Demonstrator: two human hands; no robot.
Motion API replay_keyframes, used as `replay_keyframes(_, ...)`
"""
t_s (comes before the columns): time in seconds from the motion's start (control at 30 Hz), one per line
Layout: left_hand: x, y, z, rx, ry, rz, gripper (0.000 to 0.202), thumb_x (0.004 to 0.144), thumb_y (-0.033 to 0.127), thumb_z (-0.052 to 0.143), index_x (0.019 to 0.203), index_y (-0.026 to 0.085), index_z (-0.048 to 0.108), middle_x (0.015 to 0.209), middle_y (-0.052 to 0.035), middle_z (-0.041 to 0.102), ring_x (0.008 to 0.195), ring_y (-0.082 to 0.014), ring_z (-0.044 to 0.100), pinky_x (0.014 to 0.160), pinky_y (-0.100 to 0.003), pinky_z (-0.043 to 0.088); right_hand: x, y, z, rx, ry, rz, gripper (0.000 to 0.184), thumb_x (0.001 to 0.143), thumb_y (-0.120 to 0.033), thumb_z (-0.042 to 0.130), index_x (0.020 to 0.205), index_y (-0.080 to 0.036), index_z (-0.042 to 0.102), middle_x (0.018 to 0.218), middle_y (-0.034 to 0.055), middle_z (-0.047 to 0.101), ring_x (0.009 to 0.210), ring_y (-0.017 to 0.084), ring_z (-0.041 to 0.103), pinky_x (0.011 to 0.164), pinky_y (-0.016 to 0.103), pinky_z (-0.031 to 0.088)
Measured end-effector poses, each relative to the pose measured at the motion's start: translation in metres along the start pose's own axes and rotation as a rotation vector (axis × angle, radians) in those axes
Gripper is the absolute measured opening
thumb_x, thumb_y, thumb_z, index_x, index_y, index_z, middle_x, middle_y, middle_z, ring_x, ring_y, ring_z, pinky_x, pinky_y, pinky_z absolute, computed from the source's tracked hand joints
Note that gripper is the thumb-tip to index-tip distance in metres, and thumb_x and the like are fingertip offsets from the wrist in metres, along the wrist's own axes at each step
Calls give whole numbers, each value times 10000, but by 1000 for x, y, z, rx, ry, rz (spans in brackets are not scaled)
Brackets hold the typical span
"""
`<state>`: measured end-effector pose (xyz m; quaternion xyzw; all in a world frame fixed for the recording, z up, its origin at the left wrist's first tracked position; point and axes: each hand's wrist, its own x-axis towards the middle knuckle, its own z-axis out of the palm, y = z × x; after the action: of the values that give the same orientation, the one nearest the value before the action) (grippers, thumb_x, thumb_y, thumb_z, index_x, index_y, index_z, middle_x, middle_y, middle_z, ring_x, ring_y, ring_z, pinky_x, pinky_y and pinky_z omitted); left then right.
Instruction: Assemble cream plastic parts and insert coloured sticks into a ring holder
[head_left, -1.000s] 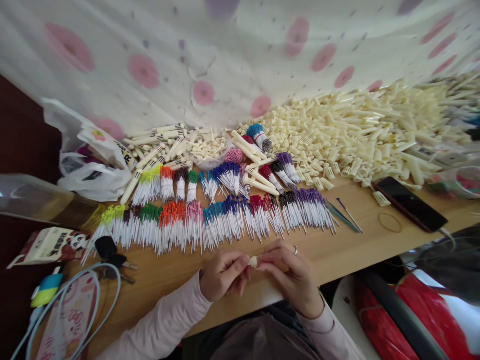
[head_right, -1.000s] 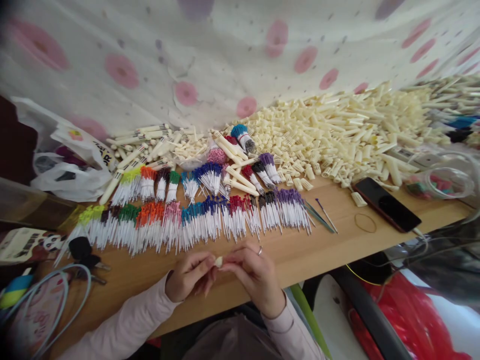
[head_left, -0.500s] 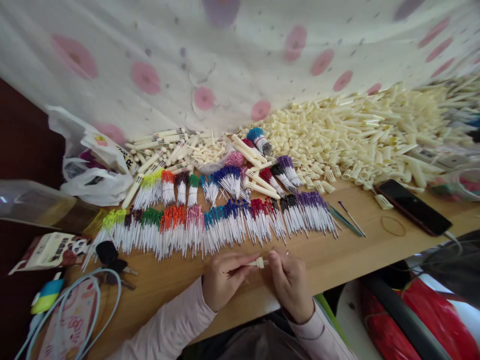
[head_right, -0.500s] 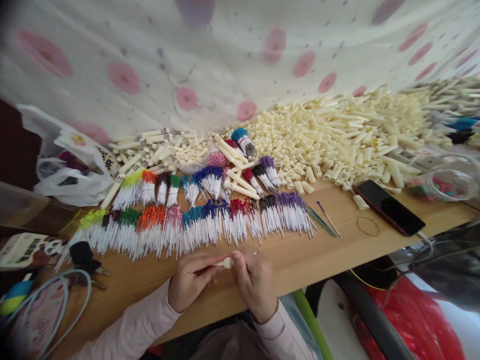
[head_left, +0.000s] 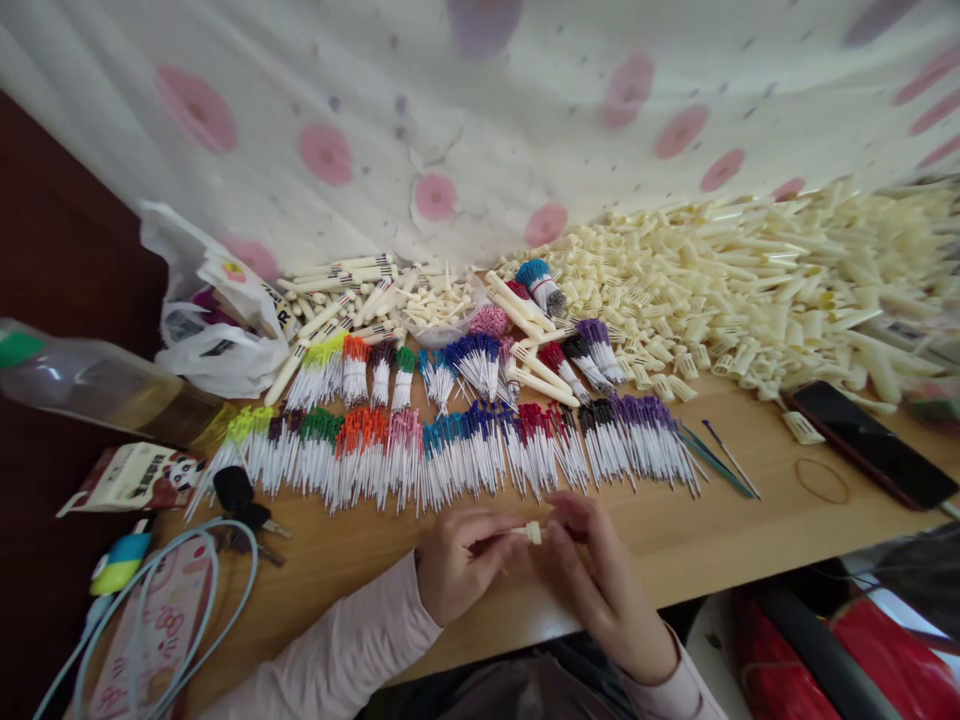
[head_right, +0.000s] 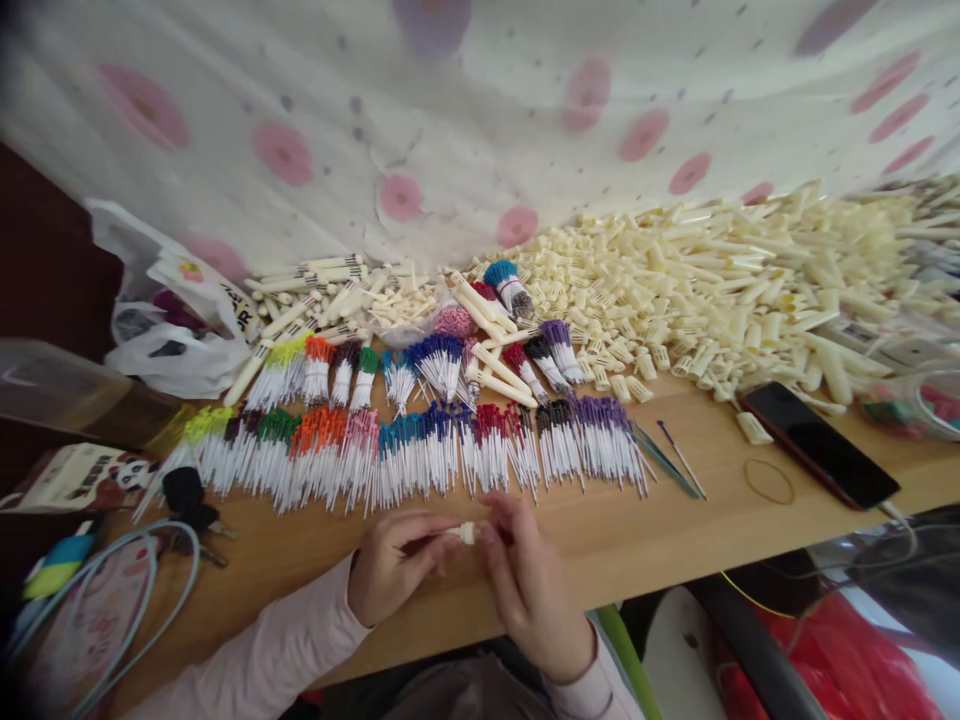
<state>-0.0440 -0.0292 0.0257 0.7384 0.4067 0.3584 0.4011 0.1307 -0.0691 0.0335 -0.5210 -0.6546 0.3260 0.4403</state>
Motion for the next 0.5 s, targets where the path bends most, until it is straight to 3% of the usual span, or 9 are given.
replay_keyframes(0.13,1,-1,0,-11,-14,49,270,903,377,576,976,198,764,706,-65,742,636,-177,660,603,-269,489,2,1,2,10,-3,41,196,1001,-228,369,1183,-225,442,711,-17,526,623,137,555,592,221,472)
replay_keyframes(0.37,2,1,-2,-79,-20,-24,249,858,386,639,984,211,765,731,-71,735,640,-177,654,613,-277,525,3,0,9,24,27,26,207,999,-233,372,1196,-204,431,677,-29,501,606,141,541,601,238,466)
replay_keyframes(0.5,2,-2,-1,-322,-41,-168,260,870,355,620,1012,178,746,788,-83,738,514,-129,631,476,-225,509,2,1,13,-15,48,47,203,996,-223,380,1189,-195,436,631,-44,498,549,134,515,554,231,435)
